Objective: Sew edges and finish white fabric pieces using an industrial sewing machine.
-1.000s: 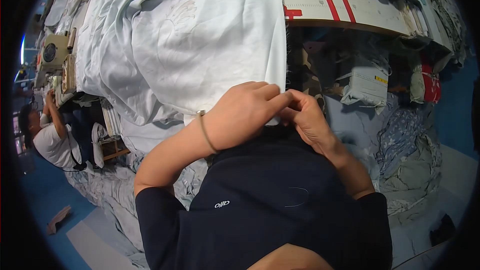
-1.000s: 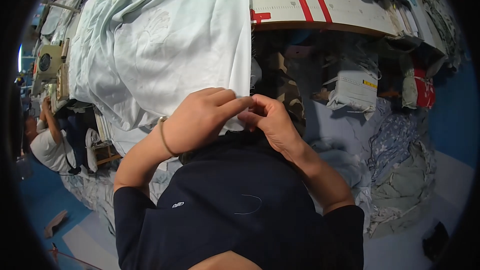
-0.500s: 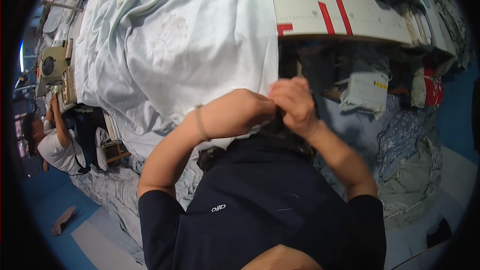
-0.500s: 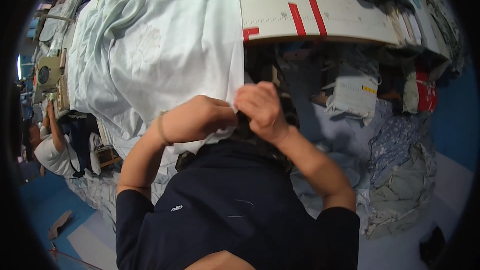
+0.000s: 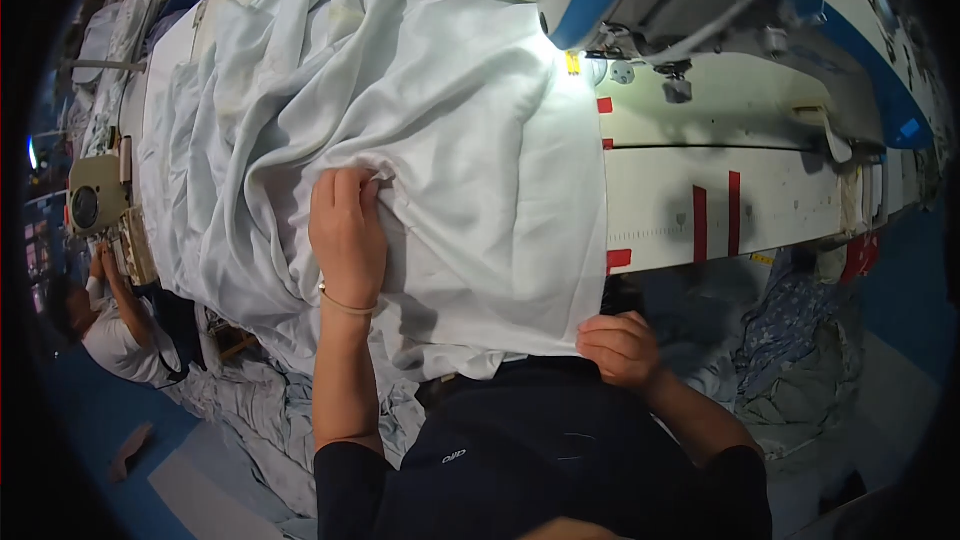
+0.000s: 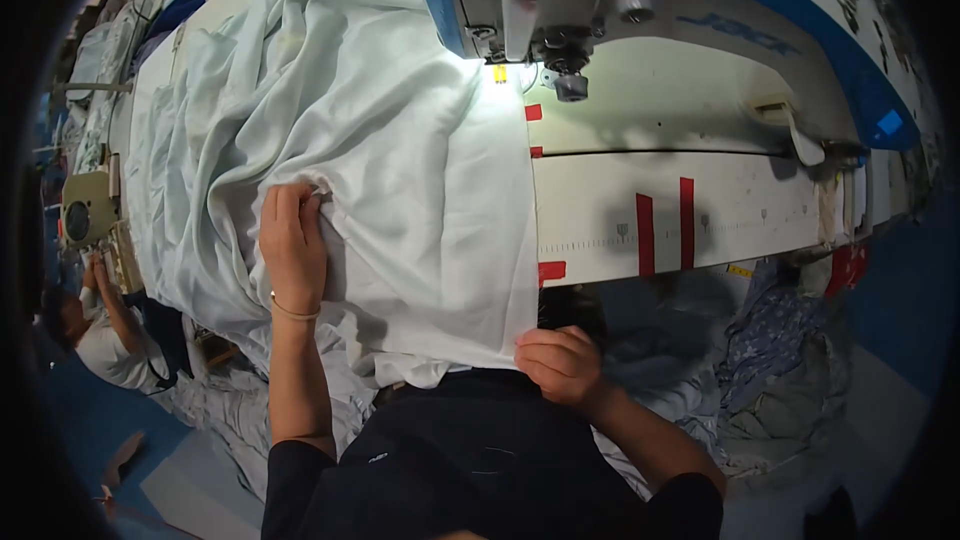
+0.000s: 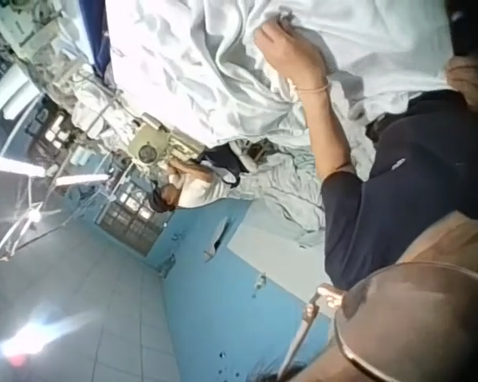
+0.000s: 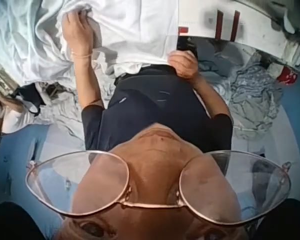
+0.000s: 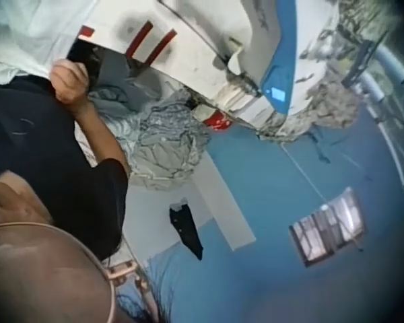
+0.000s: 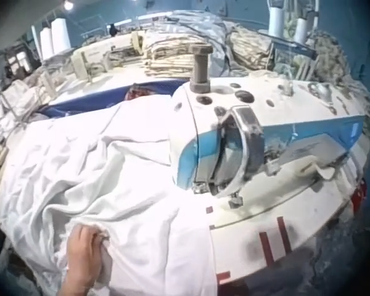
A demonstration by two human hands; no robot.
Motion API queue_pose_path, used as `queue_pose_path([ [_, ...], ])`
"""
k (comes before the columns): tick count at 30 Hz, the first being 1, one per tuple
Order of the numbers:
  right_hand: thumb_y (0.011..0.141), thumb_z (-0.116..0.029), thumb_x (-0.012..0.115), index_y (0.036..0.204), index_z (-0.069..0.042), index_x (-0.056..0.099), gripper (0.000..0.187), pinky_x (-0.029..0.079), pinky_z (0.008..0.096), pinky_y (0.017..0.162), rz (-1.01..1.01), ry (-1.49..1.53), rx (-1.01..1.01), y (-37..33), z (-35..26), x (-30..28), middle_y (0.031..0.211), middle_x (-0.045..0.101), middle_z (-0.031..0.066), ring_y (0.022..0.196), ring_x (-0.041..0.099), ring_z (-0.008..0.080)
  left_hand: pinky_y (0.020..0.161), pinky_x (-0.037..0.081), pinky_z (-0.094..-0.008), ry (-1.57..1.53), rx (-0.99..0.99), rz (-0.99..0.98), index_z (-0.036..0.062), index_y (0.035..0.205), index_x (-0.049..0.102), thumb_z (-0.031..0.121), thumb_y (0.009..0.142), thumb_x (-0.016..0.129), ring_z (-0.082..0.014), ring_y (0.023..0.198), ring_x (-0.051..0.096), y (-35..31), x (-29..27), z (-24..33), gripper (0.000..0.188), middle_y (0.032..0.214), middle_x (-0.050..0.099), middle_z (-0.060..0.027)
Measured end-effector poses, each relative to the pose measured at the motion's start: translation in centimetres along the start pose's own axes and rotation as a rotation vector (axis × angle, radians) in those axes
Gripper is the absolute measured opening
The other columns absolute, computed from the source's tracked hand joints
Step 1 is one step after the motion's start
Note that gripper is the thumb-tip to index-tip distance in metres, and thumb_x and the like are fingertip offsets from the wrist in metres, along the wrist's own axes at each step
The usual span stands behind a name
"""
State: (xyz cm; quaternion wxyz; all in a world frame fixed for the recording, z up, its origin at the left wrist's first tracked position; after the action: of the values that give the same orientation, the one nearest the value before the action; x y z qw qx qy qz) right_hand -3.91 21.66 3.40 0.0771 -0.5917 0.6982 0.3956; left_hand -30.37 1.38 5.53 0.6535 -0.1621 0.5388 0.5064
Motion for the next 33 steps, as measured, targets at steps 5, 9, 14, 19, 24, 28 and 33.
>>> queue_pose_path([
  [5, 0.076, 0.002, 0.067, 0.085, -0.008, 0.069, 0.013, 0.049, 0.0323, 0.068, -0.039, 0.014, -0.024, 3.5, 1.0, -1.5, 0.097, 0.071, 0.0035, 0.091, 0.072, 0.0219, 0.073, 0.047, -0.0454, -0.008, 0.084, -0.072, 0.0017, 0.098, 0.057, 0.001, 0.088, 0.066, -0.0381, 0.085, 0.058, 5.4, 1.4, 0.6, 0.013, 0.091, 0.059, -0.0163],
  [9, 0.075, 0.003, 0.066, 0.083, -0.007, 0.067, 0.012, 0.049, 0.0324, 0.069, -0.086, -0.020, -0.021, 6.0, 1.9, -2.1, 0.094, 0.070, 0.0039, 0.090, 0.071, 0.0222, 0.073, 0.047, -0.0464, -0.014, 0.157, -0.050, 0.0004, 0.095, 0.056, 0.000, 0.087, 0.065, -0.0397, 0.086, 0.059, 8.2, 2.5, 0.6, 0.012, 0.092, 0.060, -0.0184],
  [14, 0.070, 0.005, 0.068, 0.084, -0.004, 0.068, 0.017, 0.048, 0.0335, 0.069, -0.129, -0.073, -0.052, 9.1, 3.2, -2.7, 0.092, 0.070, 0.0057, 0.090, 0.071, 0.0229, 0.073, 0.049, -0.0471, -0.028, 0.230, 0.015, 0.0000, 0.095, 0.056, 0.001, 0.089, 0.063, -0.0406, 0.086, 0.061, 11.2, 3.7, 0.0, 0.010, 0.094, 0.063, -0.0196],
  [19, 0.066, 0.008, 0.063, 0.085, -0.003, 0.068, 0.022, 0.048, 0.0333, 0.071, -0.180, -0.095, -0.060, 11.1, 5.0, -2.6, 0.093, 0.069, 0.0069, 0.090, 0.070, 0.0233, 0.072, 0.051, -0.0473, -0.019, 0.291, 0.083, 0.0019, 0.096, 0.057, 0.003, 0.091, 0.063, -0.0403, 0.087, 0.063, 13.7, 4.8, -1.0, 0.008, 0.096, 0.066, -0.0178],
  [24, 0.067, 0.008, 0.060, 0.083, -0.001, 0.068, 0.020, 0.048, 0.0356, 0.076, -0.129, -0.145, -0.121, 12.8, 6.6, -2.9, 0.095, 0.069, 0.0073, 0.094, 0.070, 0.0235, 0.073, 0.052, -0.0475, 0.009, 0.337, 0.141, 0.0021, 0.095, 0.057, 0.006, 0.092, 0.063, -0.0394, 0.088, 0.064, 16.1, 6.1, -2.4, 0.008, 0.094, 0.067, -0.0169],
  [28, 0.072, 0.009, 0.062, 0.084, -0.002, 0.067, 0.018, 0.048, 0.0347, 0.077, -0.157, -0.188, -0.144, 14.9, 7.9, -2.7, 0.095, 0.070, 0.0075, 0.095, 0.070, 0.0236, 0.079, 0.052, -0.0450, 0.046, 0.292, 0.109, 0.0033, 0.102, 0.060, 0.008, 0.094, 0.062, -0.0384, 0.094, 0.064, 18.5, 7.1, -3.7, 0.009, 0.100, 0.067, -0.0166],
  [33, 0.074, 0.008, 0.065, 0.086, -0.004, 0.067, 0.017, 0.049, 0.0347, 0.081, -0.175, -0.307, -0.114, 16.8, 9.5, -2.7, 0.096, 0.071, 0.0074, 0.096, 0.070, 0.0235, 0.078, 0.052, -0.0471, 0.042, 0.329, 0.174, 0.0031, 0.099, 0.059, 0.009, 0.093, 0.063, -0.0393, 0.092, 0.064, 20.3, 7.5, -5.0, 0.009, 0.097, 0.067, -0.0172],
])
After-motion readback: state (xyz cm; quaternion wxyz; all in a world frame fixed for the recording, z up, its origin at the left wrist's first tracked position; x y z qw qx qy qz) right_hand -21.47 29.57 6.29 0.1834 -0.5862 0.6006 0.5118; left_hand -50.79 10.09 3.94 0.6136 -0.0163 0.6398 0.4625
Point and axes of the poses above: each hand's wrist, its own y-axis towards the middle knuckle, its own x-axis out of the palm, z = x × y, the point moved 7 cm from there along y, towards the middle knuckle
